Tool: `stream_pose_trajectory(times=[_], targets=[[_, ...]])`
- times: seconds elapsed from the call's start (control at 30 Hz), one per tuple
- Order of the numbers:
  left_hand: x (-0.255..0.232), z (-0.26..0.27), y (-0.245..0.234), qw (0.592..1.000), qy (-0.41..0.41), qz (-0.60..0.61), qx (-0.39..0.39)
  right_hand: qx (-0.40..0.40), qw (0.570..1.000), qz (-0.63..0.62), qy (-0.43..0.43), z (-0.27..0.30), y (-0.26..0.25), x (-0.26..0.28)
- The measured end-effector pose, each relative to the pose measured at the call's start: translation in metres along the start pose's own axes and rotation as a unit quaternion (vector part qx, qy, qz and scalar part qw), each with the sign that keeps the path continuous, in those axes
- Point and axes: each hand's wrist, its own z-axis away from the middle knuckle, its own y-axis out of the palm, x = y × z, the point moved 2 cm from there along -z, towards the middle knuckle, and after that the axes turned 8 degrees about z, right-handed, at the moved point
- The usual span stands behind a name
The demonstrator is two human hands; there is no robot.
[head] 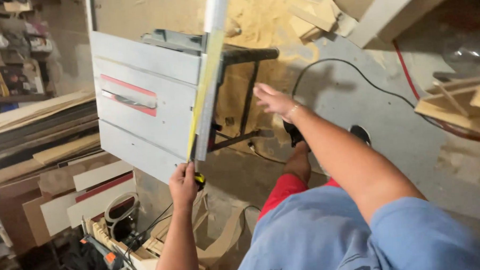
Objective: Measuring and adjusting a table saw fence using a tape measure to prepare for precision cuts on a wood board.
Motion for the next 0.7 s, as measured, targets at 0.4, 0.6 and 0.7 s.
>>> stream_pose_trajectory(times=[0.4,0.6,0.7], targets=[[0.066,-0.130,-0.046,0.984,-0.104,-0.146,0.016,-0.079,0.960,-0.257,-0.077,-0.127,0.132,0.092],[0.050,-0.135,-0.053,0.971,-0.140,-0.190,0.047,-0.087,0.944,-0.298,-0.108,-0.160,0.123,0.047],[0.057,-0.136,-0.048,0.971,-0.137,-0.193,0.039,-0.275,0.928,-0.183,-0.175,-0.158,0.113,0.056]])
